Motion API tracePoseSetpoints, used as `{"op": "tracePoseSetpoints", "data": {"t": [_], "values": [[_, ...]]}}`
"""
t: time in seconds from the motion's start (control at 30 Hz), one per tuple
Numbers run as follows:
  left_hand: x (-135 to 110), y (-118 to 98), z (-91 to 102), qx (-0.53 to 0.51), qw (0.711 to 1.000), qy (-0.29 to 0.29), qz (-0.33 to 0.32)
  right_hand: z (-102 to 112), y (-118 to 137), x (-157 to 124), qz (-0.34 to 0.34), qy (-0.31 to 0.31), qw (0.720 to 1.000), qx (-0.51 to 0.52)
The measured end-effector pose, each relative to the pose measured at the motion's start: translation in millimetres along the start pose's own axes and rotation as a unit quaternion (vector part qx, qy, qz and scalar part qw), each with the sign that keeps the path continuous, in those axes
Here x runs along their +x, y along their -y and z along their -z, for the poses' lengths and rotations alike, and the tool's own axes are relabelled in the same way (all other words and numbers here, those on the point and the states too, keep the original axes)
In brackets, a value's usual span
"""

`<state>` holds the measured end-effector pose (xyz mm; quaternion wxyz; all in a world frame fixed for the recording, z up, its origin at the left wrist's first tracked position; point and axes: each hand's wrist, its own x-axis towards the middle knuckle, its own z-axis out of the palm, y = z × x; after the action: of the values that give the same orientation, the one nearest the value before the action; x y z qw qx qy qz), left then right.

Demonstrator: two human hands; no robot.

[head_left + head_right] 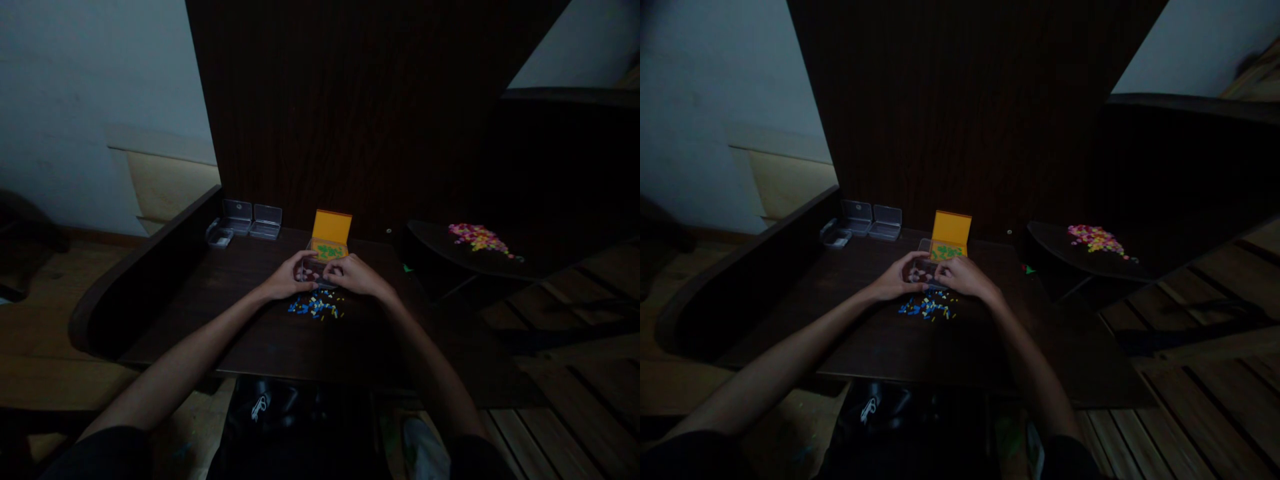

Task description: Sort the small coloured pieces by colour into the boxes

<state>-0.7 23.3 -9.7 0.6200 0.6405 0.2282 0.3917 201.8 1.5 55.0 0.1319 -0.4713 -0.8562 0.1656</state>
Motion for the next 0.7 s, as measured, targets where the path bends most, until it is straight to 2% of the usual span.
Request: {"op": "tracePoseSetpoints", "data": {"t": [0.27,0.57,0.7], "values": [[-1,-2,-1.5,0.006,1.0,-0.006,-0.003,-10,-1,12,-0.016,0.007,1.0,-0.013],[2,3,4.2,-0.003,1.0,-0.014,0.003,3,0,1,-0.005,-0.069,0.998,0.001],[4,7,8.8,0.002,0.999,-0.035,0.001,8,1,-4,-0.004,-0.067,0.997,0.023]]}}
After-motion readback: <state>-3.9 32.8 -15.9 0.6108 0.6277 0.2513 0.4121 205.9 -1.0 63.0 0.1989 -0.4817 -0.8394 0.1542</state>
